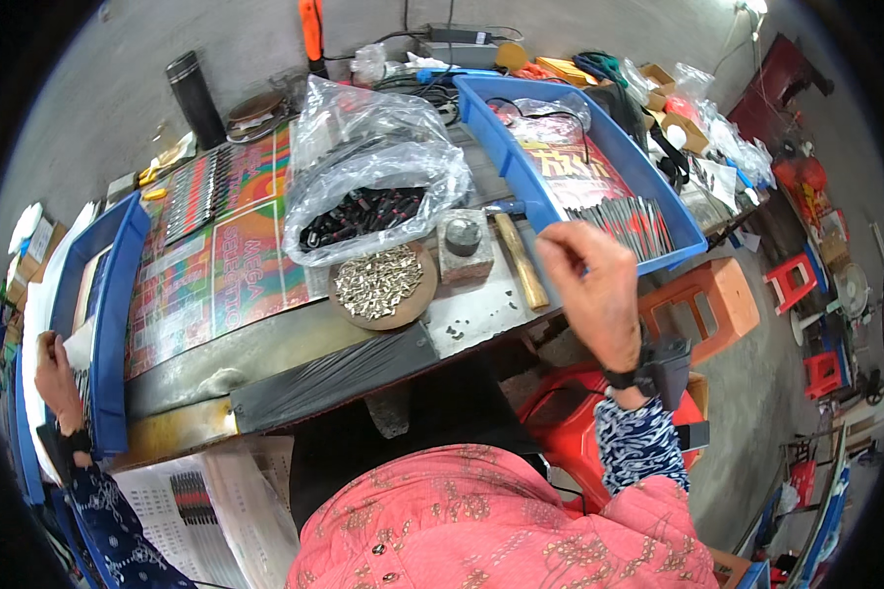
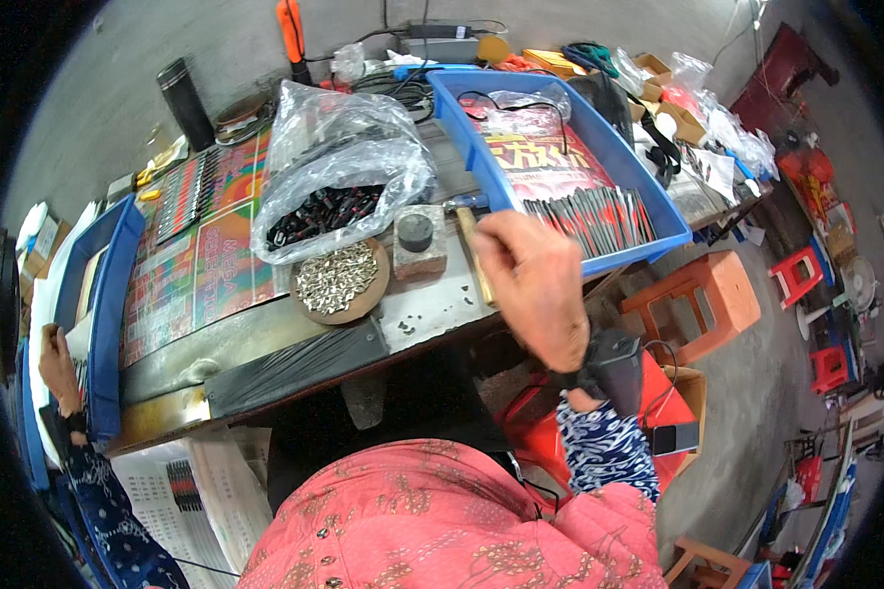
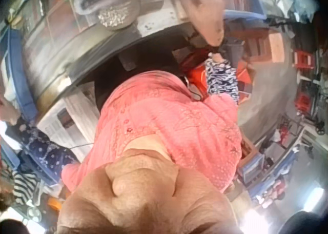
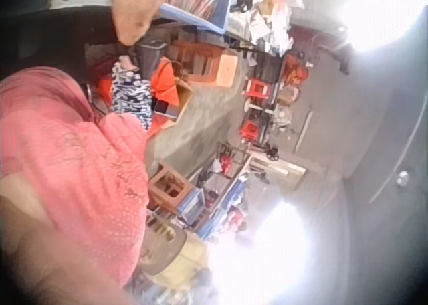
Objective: The person repeatedly picks small black plastic housings and metal pins from blue trays, inserts the pins into the housings, and places the assembled units into a tray. The person handles each unit one at a time and repeats the cycle.
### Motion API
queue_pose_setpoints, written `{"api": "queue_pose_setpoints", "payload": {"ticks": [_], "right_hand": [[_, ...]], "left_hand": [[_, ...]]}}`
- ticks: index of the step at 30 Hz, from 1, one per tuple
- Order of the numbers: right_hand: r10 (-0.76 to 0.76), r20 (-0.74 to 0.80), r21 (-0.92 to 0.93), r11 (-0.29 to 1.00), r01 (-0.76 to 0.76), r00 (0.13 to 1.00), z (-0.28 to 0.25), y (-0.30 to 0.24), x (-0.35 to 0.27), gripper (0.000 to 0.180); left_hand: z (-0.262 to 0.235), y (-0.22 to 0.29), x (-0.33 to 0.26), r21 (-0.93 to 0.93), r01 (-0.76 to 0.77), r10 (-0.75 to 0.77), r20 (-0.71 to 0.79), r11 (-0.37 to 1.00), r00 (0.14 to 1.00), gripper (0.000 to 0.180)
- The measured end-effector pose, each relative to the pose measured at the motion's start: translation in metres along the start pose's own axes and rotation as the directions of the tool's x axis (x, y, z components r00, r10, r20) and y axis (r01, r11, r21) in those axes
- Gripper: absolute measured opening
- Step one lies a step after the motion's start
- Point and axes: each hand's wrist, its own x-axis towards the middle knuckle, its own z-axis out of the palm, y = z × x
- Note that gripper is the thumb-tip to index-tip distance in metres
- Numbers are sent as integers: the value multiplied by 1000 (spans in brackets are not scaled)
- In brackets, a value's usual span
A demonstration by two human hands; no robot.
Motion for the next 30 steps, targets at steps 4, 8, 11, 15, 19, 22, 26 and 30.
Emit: {"api": "queue_pose_setpoints", "payload": {"ticks": [4,8,11,15,19,22,26,30], "right_hand": [[40,-20,-159,986,-43,999,-29,41,21,10],[53,54,-263,964,-37,997,-38,83,35,13],[86,165,-328,944,-27,982,-40,109,36,16],[137,358,-358,934,0,924,-41,133,43,20],[147,473,-331,944,20,869,-40,143,50,24],[149,531,-353,934,57,834,-43,147,49,29],[46,580,-303,939,163,813,-40,155,48,34],[115,565,-311,947,81,817,-38,157,51,31]], "left_hand": [[-23,56,-3,-416,50,-52,6,908,999,25],[-41,134,-30,-557,6,70,116,831,991,26],[-50,190,-51,-720,194,37,292,667,956,21],[-55,239,-74,-762,287,55,388,581,920,18],[-56,265,-83,-816,331,114,430,474,896,14],[-56,277,-85,-815,346,141,454,464,880,13],[-58,292,-91,-803,362,154,480,474,864,13],[-60,305,-98,-813,383,179,497,438,849,12]]}}
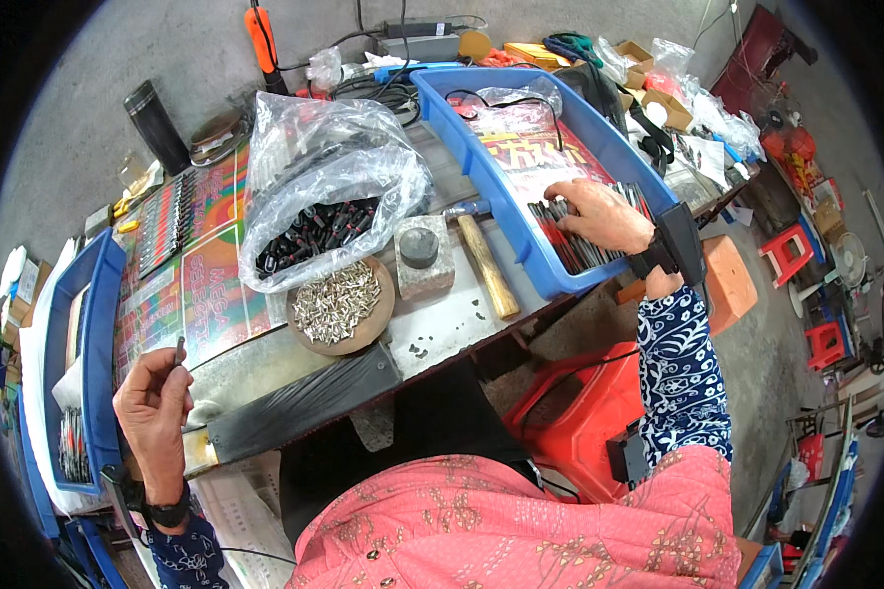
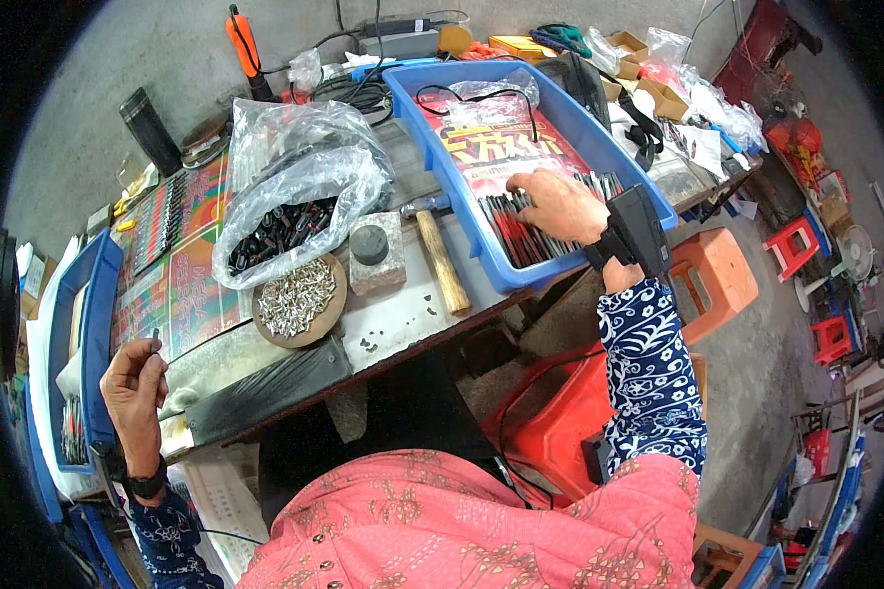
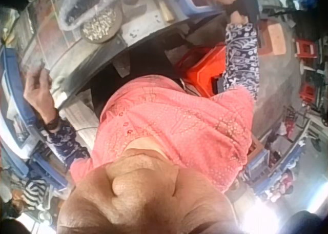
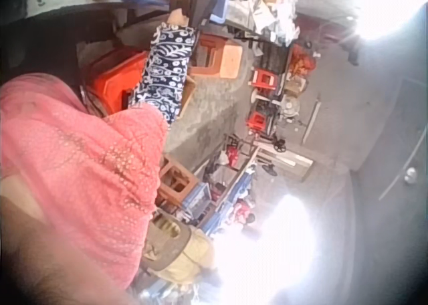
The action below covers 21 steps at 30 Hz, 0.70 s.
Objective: The person repeatedly picks small black plastic housings and metal pins from blue trays, inserts the pins into the housings, and places the assembled units into a tray. The person handles each unit one at a time and repeats the cycle.
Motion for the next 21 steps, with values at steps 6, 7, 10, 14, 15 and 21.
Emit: {"api": "queue_pose_setpoints", "payload": {"ticks": [6,7,10,14,15,21], "right_hand": [[154,-28,264,954,-141,988,-10,-9,-1,26],[178,-25,300,940,-162,984,-10,-11,-4,25],[214,4,393,898,-198,977,-9,-15,-11,18],[292,182,466,815,-343,939,-14,-16,-16,12],[305,132,468,819,-331,943,-15,-18,-17,12],[362,-338,538,831,-137,869,-24,-63,-23,13]], "left_hand": [[9,5,-11,-60,29,-28,27,998,999,10],[10,6,-12,-60,16,-14,31,998,999,11],[11,6,-15,-60,-25,27,34,998,999,11],[12,7,-20,-77,-32,34,20,997,999,12],[11,8,-21,-85,-17,19,20,996,1000,12],[9,20,-30,-63,106,-102,59,992,993,12]]}}
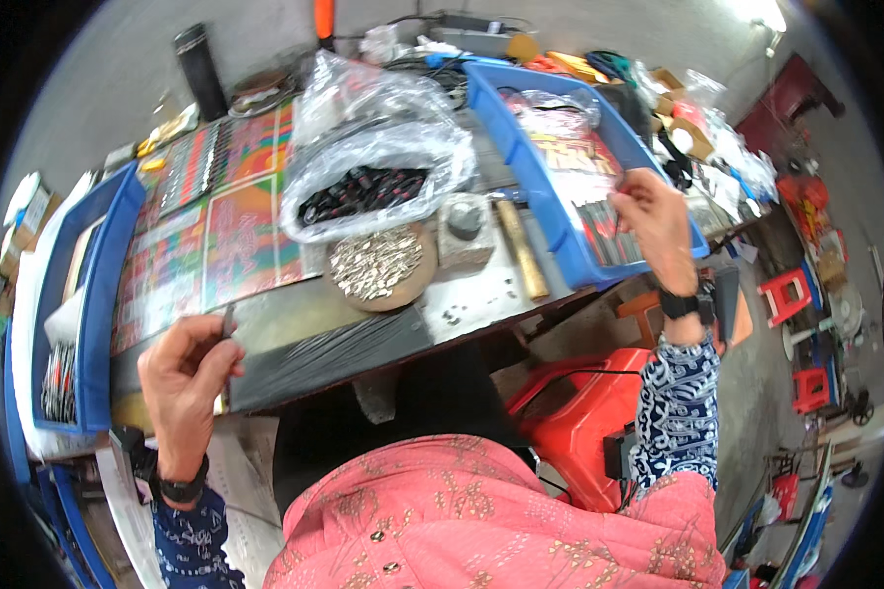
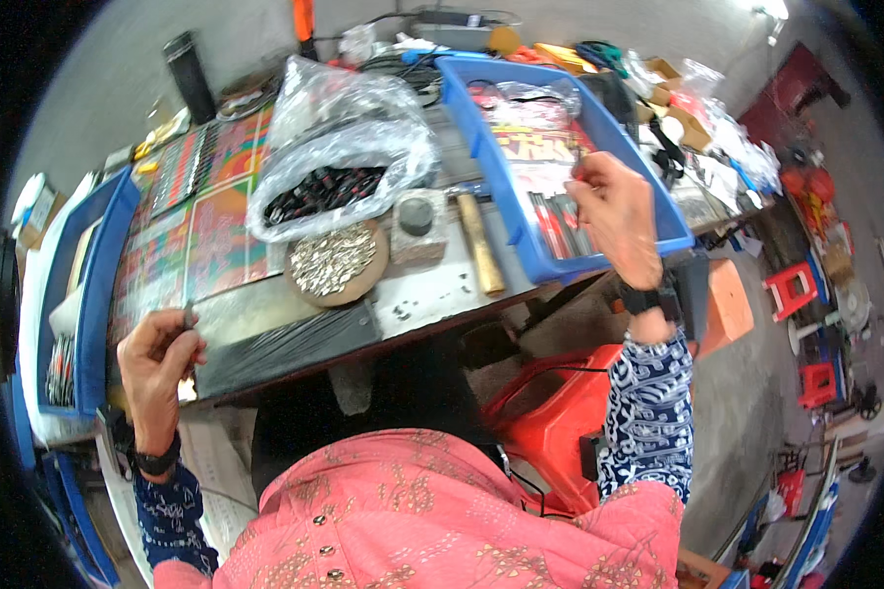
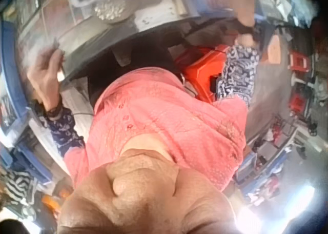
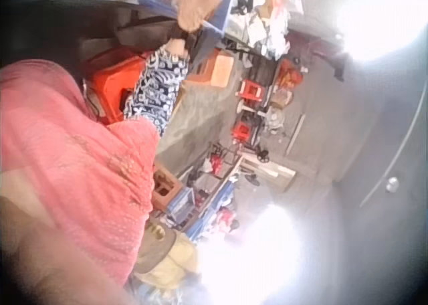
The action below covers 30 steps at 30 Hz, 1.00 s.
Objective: The person repeatedly picks small black plastic housings and metal pins from blue trays, inserts the pins into the housings, and places the assembled units into a tray. The person handles each unit one at a time and repeats the cycle.
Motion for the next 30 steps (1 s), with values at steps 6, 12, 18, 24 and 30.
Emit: {"api": "queue_pose_setpoints", "payload": {"ticks": [6,12,18,24,30], "right_hand": [[-81,41,164,984,73,996,26,-80,-55,12],[-126,373,486,871,-78,919,87,-119,-100,14],[-130,642,598,702,-388,755,135,-136,-130,33],[-257,580,708,628,-323,773,160,-145,-146,49],[-250,532,680,695,-232,809,162,-149,-152,49]], "left_hand": [[10,2,-11,-182,48,-35,72,982,997,13],[25,6,-23,-394,135,-58,201,909,978,10],[38,0,-35,-527,215,-90,251,822,964,10],[48,-8,-41,-585,218,-68,268,781,961,10],[52,-8,-43,-599,247,-97,272,762,957,10]]}}
